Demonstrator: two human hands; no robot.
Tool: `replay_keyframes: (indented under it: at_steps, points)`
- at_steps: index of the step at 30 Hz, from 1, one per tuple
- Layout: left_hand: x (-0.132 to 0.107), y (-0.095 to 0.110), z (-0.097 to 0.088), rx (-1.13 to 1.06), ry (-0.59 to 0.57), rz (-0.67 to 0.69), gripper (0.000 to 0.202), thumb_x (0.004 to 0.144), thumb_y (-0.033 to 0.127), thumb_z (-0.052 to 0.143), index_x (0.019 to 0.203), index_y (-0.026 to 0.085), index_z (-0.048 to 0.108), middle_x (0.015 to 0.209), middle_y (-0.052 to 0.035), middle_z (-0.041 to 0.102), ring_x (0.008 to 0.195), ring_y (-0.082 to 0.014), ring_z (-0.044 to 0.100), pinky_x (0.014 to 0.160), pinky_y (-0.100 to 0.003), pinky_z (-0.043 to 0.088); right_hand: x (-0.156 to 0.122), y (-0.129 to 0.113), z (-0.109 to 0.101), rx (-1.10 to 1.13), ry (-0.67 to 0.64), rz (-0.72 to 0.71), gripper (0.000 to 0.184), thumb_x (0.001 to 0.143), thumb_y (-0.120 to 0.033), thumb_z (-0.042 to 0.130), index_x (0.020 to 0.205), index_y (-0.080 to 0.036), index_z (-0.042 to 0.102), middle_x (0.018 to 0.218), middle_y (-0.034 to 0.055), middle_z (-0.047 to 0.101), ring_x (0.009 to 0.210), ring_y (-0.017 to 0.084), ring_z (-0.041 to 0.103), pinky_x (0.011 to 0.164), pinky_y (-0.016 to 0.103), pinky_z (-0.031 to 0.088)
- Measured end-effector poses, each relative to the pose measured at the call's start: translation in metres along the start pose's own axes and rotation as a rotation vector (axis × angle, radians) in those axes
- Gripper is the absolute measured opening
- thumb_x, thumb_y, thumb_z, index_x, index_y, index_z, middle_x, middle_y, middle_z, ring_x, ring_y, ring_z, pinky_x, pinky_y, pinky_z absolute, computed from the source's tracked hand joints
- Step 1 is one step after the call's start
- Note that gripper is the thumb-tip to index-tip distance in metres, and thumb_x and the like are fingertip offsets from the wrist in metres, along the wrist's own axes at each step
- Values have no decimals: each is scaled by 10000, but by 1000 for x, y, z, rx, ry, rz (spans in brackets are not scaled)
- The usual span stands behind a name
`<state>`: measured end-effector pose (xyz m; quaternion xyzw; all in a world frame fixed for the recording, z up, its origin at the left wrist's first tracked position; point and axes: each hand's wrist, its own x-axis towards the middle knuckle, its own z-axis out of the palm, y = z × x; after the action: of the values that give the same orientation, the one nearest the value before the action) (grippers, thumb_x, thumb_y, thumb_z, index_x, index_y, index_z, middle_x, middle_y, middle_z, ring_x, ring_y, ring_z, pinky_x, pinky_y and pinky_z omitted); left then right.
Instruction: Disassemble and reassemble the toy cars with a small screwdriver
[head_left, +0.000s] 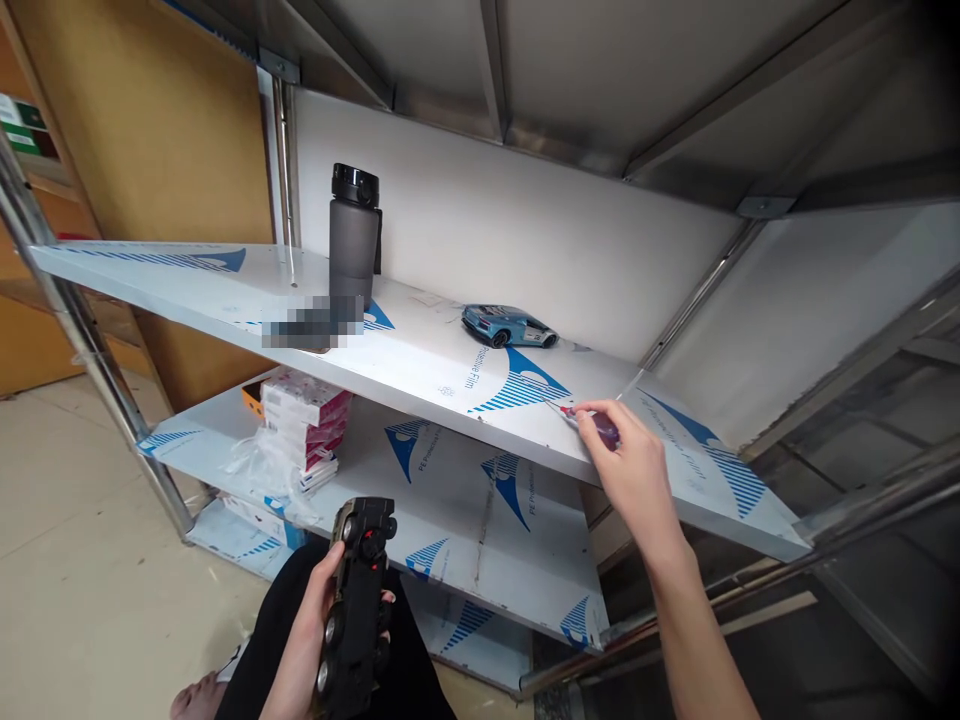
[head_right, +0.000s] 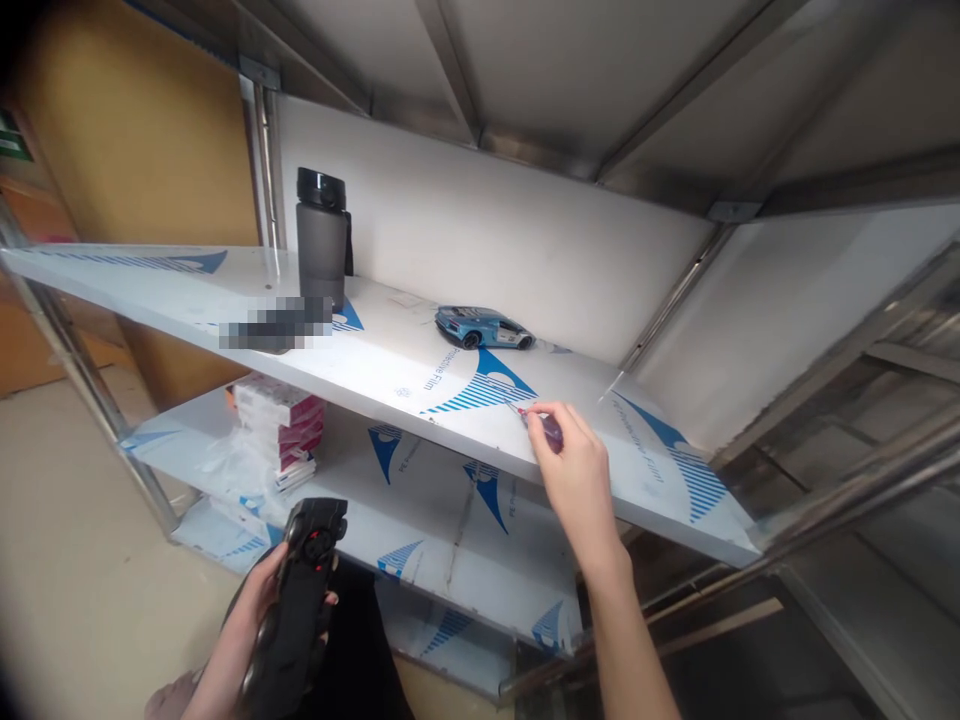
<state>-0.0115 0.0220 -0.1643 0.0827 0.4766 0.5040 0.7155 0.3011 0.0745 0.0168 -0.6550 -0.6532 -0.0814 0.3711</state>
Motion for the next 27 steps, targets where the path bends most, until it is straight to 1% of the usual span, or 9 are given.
replay_keyframes:
  at_steps: [2,4,9,12,14,16,19,23,27]
  points:
    - [4,0,-3,-15,12,-21,483,898,594,793,1175,201,748,711,-20,736,556,-218,709,536,-309,627,5,5,-4,-39,-84,9,303,1088,-515,542,1063,-258,703,1016,70,764,910,272,689,739,342,462]
    - [7,0,-4,-19,0,-38,493,905,586,791,1215,206,738,695,-9,718,563,-216,710,561,-317,634,10,7,-11,-85,-175,16,311,1091,-521,524,1126,-265,697,889,47,734,779,258,661,660,328,419]
    - [8,-1,-4,-1,-7,3,517,897,590,794,1233,207,713,708,-20,725,521,-229,691,498,-333,603,30,8,-30,-182,-445,-42,411,1065,-405,529,1447,-335,663,899,36,751,739,249,660,639,327,412]
    - [5,-1,-3,13,1,9,500,908,600,771,1216,212,705,724,-41,747,488,-238,684,450,-332,580,46,5,-35,-235,-579,-79,499,989,-342,573,1480,-343,663,781,10,716,611,220,600,568,321,376]
    - [3,0,-2,32,2,12,492,917,613,754,1207,218,707,735,-58,764,499,-246,699,446,-324,581,56,3,-34,-257,-621,-88,498,930,-325,607,1416,-308,714,687,3,668,536,206,554,509,324,326]
    - [2,1,-1,42,2,16,517,907,642,755,1227,238,709,759,-70,782,532,-256,721,466,-326,595,64,1,-32,-273,-649,-94,499,906,-326,610,1389,-290,733,672,16,665,530,211,565,491,327,312]
    - [1,0,-2,27,0,2,561,869,664,791,1248,259,712,785,-70,794,558,-258,731,498,-340,615,71,-4,-27,-295,-667,-94,509,922,-344,581,1406,-290,730,737,56,724,575,234,622,508,326,349]
    - [0,0,-4,0,6,-38,645,796,687,848,1235,234,715,772,-52,780,544,-269,732,488,-366,622,76,-4,-23,-304,-669,-95,529,924,-360,584,1429,-284,724,898,115,807,638,256,678,528,329,401]
    - [1,3,-6,42,-10,-43,777,743,746,853,1271,198,698,766,-63,775,543,-304,745,450,-387,610,81,2,-21,-301,-709,-47,593,947,-401,562,1523,-300,659,943,109,825,488,202,632,465,321,409]
